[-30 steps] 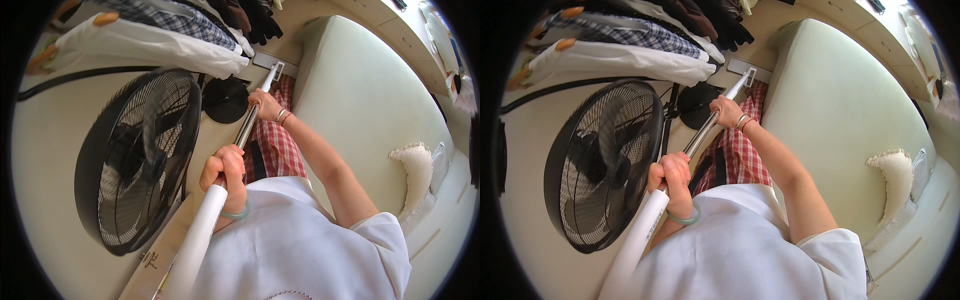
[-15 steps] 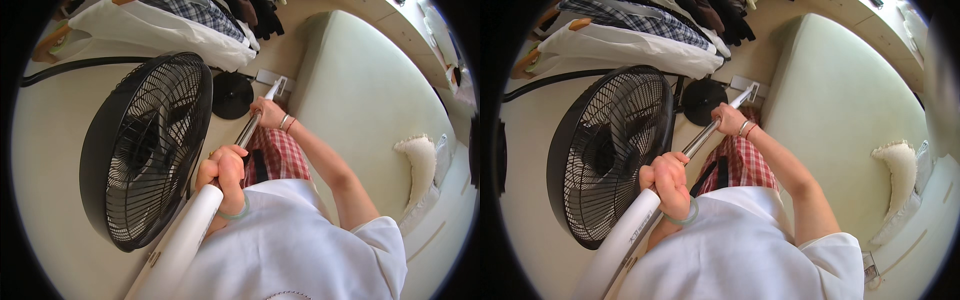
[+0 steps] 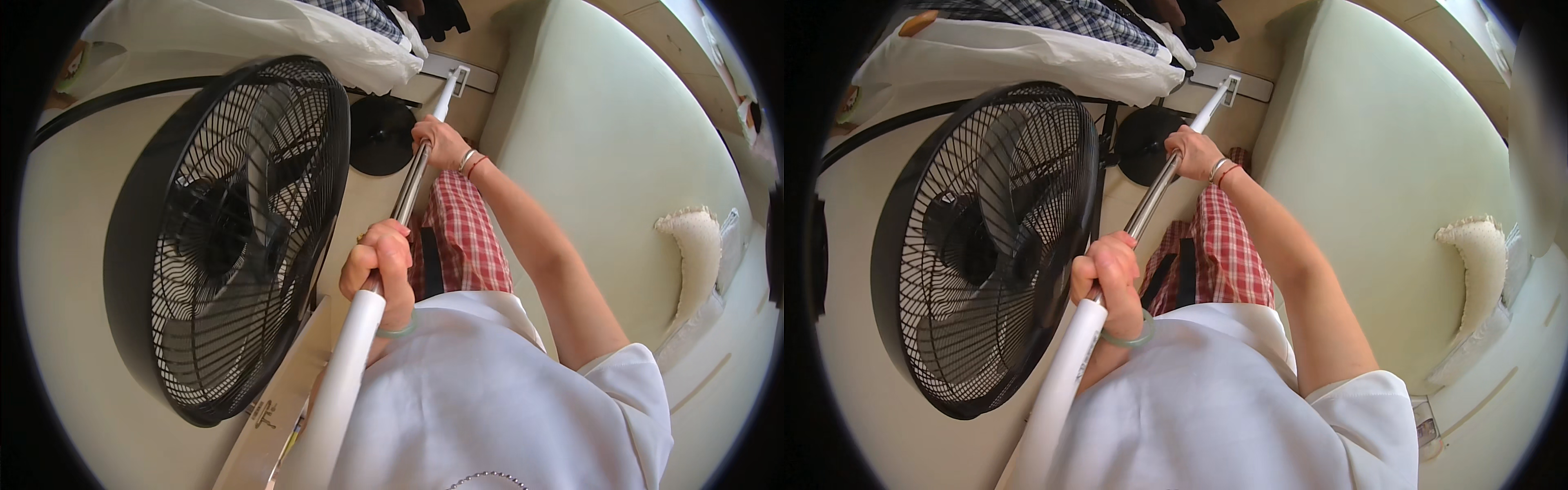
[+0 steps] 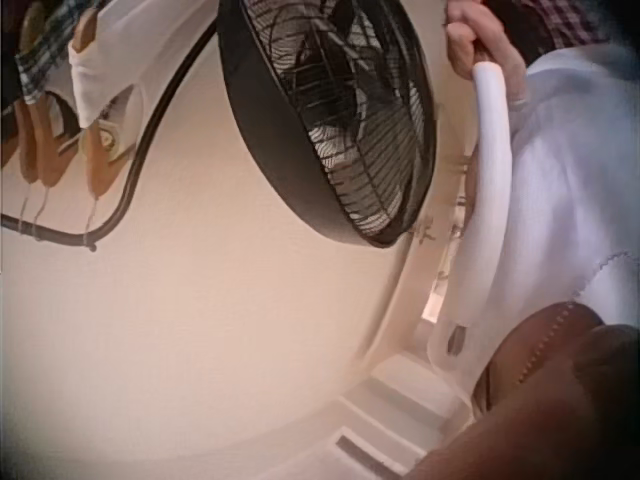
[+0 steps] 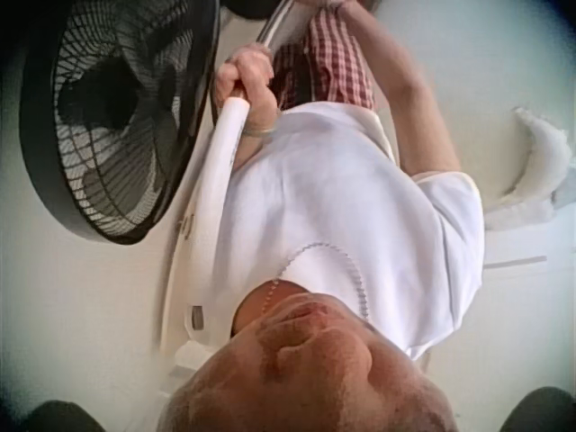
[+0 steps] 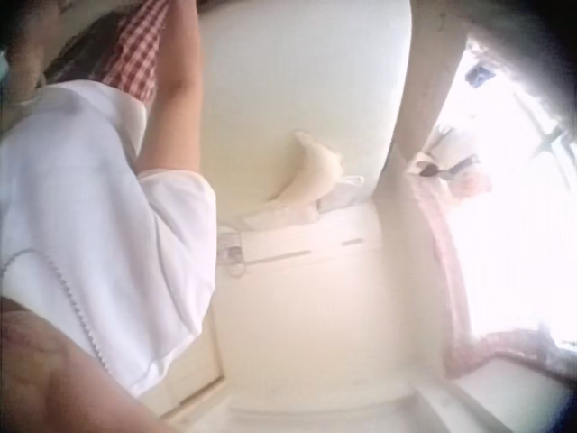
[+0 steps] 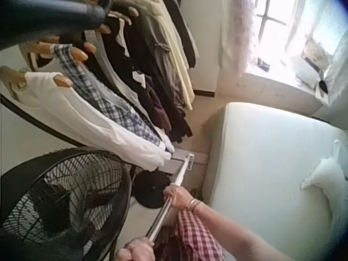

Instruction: The person mops the floor in a bathroom and a bedroom using a flat mop. They start by wringing the mop in a bucket in the bathroom, then move into the bedroom to clean the tiled floor around a bed, a fan, and a clothes rack.

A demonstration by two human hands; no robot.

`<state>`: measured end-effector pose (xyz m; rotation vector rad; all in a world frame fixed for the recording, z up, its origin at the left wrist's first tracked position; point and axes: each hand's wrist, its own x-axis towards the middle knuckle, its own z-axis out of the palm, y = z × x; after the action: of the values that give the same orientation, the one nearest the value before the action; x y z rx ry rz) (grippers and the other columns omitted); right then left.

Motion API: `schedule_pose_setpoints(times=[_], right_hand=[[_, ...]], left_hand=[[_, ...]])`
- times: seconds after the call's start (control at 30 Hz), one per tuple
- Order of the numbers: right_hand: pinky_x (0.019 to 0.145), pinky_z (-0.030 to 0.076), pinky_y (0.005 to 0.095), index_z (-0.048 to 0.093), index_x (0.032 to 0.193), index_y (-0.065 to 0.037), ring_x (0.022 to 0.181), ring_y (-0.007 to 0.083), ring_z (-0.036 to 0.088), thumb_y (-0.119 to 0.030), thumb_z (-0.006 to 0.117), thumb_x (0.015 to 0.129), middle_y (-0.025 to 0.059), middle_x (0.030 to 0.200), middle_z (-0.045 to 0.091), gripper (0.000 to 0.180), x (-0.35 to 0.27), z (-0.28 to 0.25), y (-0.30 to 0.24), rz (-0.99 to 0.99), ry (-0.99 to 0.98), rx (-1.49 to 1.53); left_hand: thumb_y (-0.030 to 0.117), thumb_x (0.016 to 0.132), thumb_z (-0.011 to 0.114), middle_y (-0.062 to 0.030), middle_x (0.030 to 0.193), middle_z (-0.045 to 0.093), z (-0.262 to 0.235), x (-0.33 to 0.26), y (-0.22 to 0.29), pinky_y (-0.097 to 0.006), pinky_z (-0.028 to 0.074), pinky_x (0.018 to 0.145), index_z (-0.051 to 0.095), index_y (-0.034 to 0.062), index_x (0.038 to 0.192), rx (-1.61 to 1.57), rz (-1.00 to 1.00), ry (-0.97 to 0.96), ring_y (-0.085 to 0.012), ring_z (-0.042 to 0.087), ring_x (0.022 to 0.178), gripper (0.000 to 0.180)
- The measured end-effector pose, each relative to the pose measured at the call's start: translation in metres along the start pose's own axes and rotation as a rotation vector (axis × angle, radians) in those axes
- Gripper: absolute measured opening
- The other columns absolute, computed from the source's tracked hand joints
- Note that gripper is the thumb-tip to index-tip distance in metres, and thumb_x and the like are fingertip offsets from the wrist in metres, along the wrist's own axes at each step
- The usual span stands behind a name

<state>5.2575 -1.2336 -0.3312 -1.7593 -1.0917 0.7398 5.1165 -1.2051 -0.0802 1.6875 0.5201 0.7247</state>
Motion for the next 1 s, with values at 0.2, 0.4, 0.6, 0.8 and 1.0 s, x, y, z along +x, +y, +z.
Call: schedule_pose_setpoints(times=[0.2, 0.4, 0.6, 0.8, 1.0], right_hand=[[0.070, 0.049, 0.0399, 0.055, 0.065, -0.005, 0.082, 0.0302, 0.054, -0.011, 0.059, 0.068, 0.0097, 0.072, 0.058, 0.008, -0.030, -0.005, 0.010, 0.083, 0.146, 0.021], [0.070, 0.047, 0.0401, 0.055, 0.066, -0.006, 0.081, 0.0309, 0.053, -0.010, 0.059, 0.067, 0.0096, 0.073, 0.058, 0.007, -0.061, 0.003, 0.033, 0.169, 0.296, 0.046], [0.066, 0.042, 0.0392, 0.047, 0.067, -0.003, 0.074, 0.0305, 0.047, -0.008, 0.062, 0.071, 0.0101, 0.066, 0.049, 0.016, -0.073, 0.012, 0.066, 0.153, 0.502, 0.078], [0.067, 0.046, 0.0433, 0.052, 0.065, -0.007, 0.079, 0.0343, 0.053, -0.013, 0.060, 0.070, 0.0120, 0.069, 0.056, 0.011, -0.083, 0.062, 0.089, 0.267, 0.621, 0.038], [0.069, 0.047, 0.0428, 0.053, 0.066, -0.003, 0.079, 0.0345, 0.054, -0.010, 0.058, 0.072, 0.0140, 0.071, 0.058, 0.010, -0.097, 0.124, 0.074, 0.343, 0.605, 0.068]], left_hand=[[-0.001, 0.097, 0.039, -0.0027, 0.056, 0.042, 0.010, -0.003, -0.008, -0.038, 0.047, 0.068, 0.032, 0.0081, 0.073, -0.041, -0.016, -0.146, -0.0112, 0.036, 0.051, 0.027], [-0.001, 0.097, 0.040, -0.0024, 0.056, 0.043, 0.021, -0.005, -0.026, -0.038, 0.047, 0.067, 0.032, 0.0082, 0.074, -0.057, -0.022, -0.316, -0.0109, 0.036, 0.051, 0.026], [0.000, 0.097, 0.041, -0.0016, 0.056, 0.042, 0.032, -0.001, -0.056, -0.037, 0.046, 0.066, 0.029, 0.0087, 0.073, -0.103, -0.005, -0.439, -0.0107, 0.035, 0.050, 0.028], [0.000, 0.097, 0.041, -0.0012, 0.055, 0.041, 0.013, -0.015, -0.095, -0.035, 0.045, 0.063, 0.031, 0.0086, 0.072, -0.146, 0.034, -0.520, -0.0101, 0.035, 0.049, 0.028], [-0.008, 0.093, 0.045, -0.0024, 0.056, 0.043, -0.032, -0.030, -0.118, -0.035, 0.048, 0.064, 0.032, 0.0073, 0.072, -0.198, -0.037, -0.570, -0.0096, 0.037, 0.049, 0.029]])
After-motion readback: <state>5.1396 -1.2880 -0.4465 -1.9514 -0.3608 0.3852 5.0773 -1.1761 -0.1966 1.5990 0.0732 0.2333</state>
